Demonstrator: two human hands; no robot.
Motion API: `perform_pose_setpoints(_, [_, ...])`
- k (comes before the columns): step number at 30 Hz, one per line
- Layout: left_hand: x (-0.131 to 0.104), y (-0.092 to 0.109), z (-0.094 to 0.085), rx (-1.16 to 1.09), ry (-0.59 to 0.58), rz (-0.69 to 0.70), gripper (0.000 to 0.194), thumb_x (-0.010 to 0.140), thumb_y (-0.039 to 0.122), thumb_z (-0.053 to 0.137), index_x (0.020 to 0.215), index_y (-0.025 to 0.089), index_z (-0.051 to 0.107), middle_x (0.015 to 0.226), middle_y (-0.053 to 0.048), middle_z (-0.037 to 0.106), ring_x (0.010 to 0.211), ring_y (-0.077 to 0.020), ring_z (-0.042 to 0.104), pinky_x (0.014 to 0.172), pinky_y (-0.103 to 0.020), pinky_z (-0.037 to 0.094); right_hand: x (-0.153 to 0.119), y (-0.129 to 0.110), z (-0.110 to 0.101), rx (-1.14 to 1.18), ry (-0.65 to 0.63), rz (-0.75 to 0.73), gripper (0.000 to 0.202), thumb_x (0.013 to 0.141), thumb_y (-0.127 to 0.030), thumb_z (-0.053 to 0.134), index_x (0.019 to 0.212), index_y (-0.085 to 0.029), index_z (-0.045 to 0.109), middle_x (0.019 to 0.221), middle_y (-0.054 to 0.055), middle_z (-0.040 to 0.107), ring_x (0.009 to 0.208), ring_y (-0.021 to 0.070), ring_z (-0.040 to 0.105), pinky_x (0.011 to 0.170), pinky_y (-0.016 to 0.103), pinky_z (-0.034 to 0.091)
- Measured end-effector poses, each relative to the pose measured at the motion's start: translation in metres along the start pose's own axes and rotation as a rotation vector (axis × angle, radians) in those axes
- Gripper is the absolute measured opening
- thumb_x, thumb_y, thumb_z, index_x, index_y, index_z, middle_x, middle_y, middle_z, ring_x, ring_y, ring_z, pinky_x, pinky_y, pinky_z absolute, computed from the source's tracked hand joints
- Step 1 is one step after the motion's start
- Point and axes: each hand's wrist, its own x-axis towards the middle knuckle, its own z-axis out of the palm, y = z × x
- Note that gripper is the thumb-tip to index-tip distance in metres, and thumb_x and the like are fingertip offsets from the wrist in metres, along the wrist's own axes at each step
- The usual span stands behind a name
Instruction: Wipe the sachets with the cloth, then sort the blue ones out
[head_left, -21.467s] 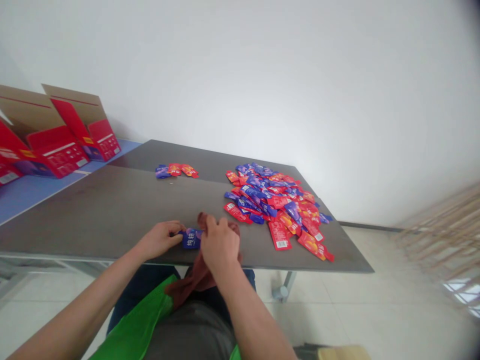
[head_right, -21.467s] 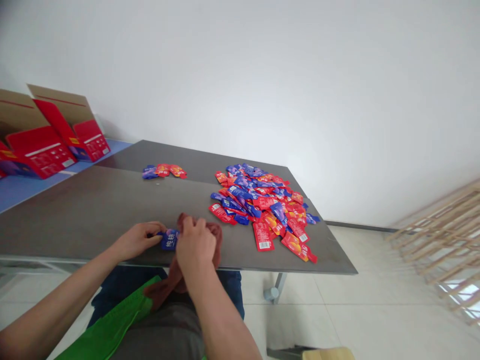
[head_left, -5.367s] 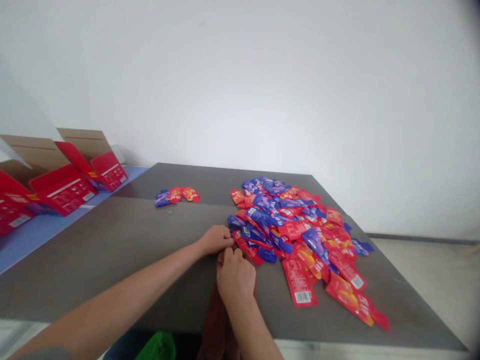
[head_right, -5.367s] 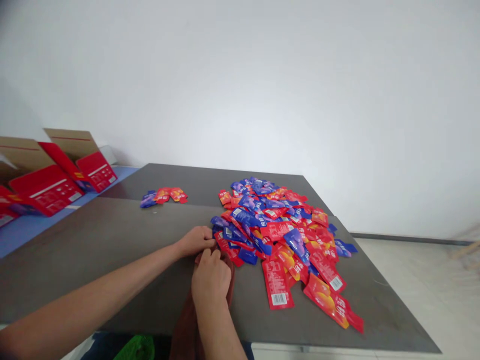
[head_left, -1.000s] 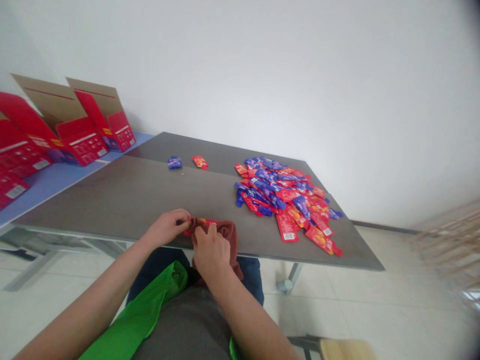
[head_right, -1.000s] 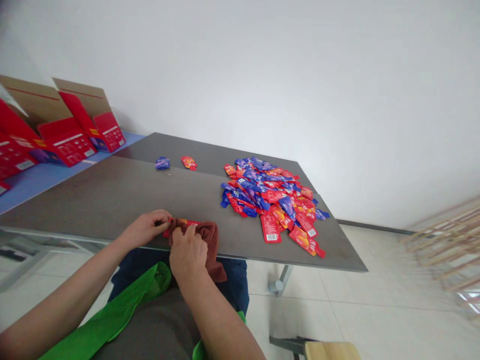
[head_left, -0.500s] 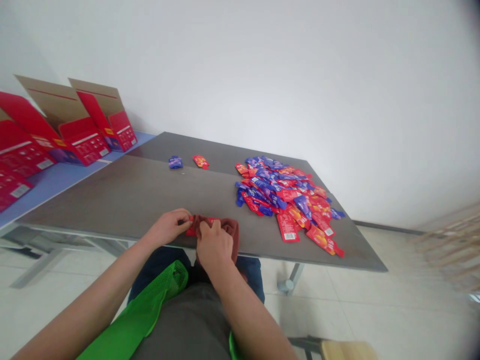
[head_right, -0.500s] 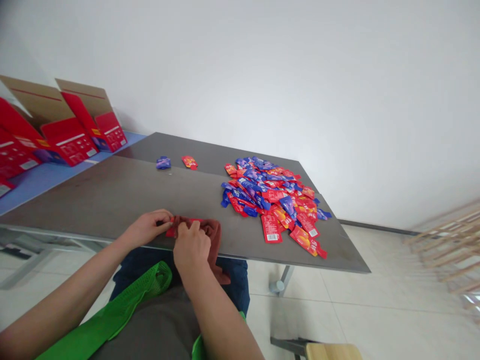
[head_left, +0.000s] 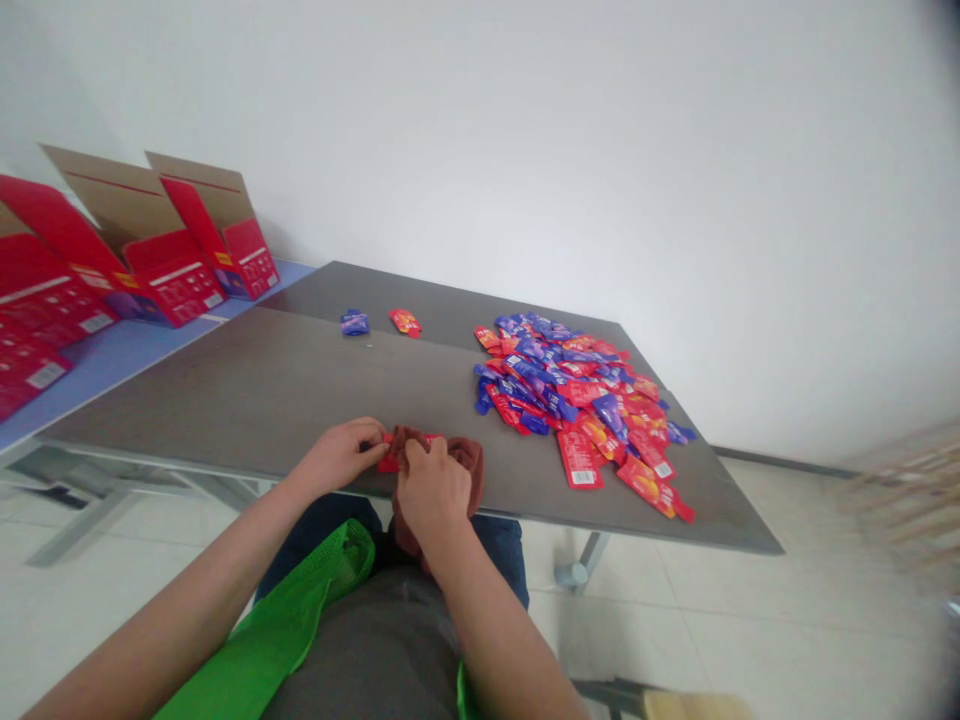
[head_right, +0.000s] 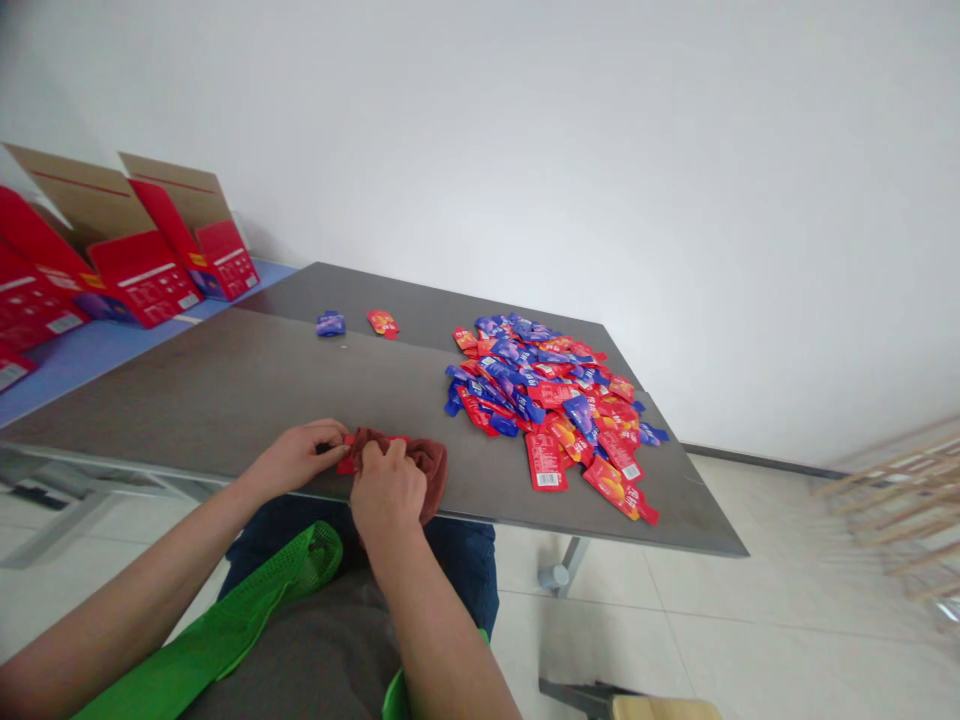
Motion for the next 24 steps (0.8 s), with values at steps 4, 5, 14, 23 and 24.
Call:
perform_pose_setpoints(4, [0.001, -0.001, 0.001, 0.019, 0.004, -0.004, 0.034, 0.092, 0.040, 0.054, 0.064, 0.020, 0.058, 0.096, -0.003, 0.068, 0.083, -0.0184, 0.063, 0.078, -0.029, 0.045, 0.010, 0.040, -0.010, -0.044, -0.012, 0.194, 0.025, 0.102, -0.039, 0.049, 0.114, -0.026, 0.067, 0.109, 0.009, 0.059, 0.088, 0.0225, 0.068, 0.075, 0.034, 0.052])
perform_pose_setpoints(5, [0.002, -0.002, 0.001, 0.027, 0.006, -0.007, 0.034, 0.091, 0.040, 0.054, 0.064, 0.020, 0.057, 0.096, -0.003, 0.069, 0.083, -0.0184, 0.063, 0.078, -0.029, 0.045, 0.011, 0.046, -0.015, -0.053, -0.003, 0.228, 0.026, 0.102, -0.038, 0.048, 0.115, -0.026, 0.067, 0.109, 0.009, 0.059, 0.088, 0.0225, 0.068, 0.075, 0.034, 0.051])
perform_pose_setpoints(14, [0.002, 0.000, 0.005, 0.037, 0.019, -0.003, 0.034, 0.093, 0.039, 0.053, 0.064, 0.021, 0.057, 0.091, -0.003, 0.068, 0.082, -0.0180, 0.063, 0.077, -0.029, 0.045, 0.000, 0.009, -0.005, -0.003, 0.006, 0.030, 0.027, 0.104, -0.042, 0.046, 0.116, -0.030, 0.066, 0.111, 0.007, 0.059, 0.085, 0.0199, 0.068, 0.068, 0.029, 0.050])
perform_pose_setpoints(23, [0.003, -0.001, 0.007, 0.085, 0.040, -0.013, 0.031, 0.090, 0.035, 0.055, 0.062, 0.021, 0.051, 0.089, -0.003, 0.066, 0.078, -0.0184, 0.061, 0.073, -0.029, 0.045, 0.008, 0.033, -0.022, -0.034, 0.074, 0.171, 0.029, 0.102, -0.041, 0.050, 0.125, -0.032, 0.064, 0.108, 0.008, 0.059, 0.085, 0.0212, 0.069, 0.070, 0.031, 0.049])
perform_pose_setpoints(24, [0.004, -0.001, 0.008, 0.087, 0.042, -0.010, 0.032, 0.091, 0.036, 0.054, 0.063, 0.021, 0.052, 0.088, -0.003, 0.066, 0.078, -0.0185, 0.061, 0.073, -0.029, 0.045, 0.007, 0.022, -0.019, -0.016, 0.087, 0.118, 0.029, 0.102, -0.042, 0.049, 0.125, -0.033, 0.063, 0.108, 0.008, 0.059, 0.085, 0.0210, 0.069, 0.069, 0.030, 0.049])
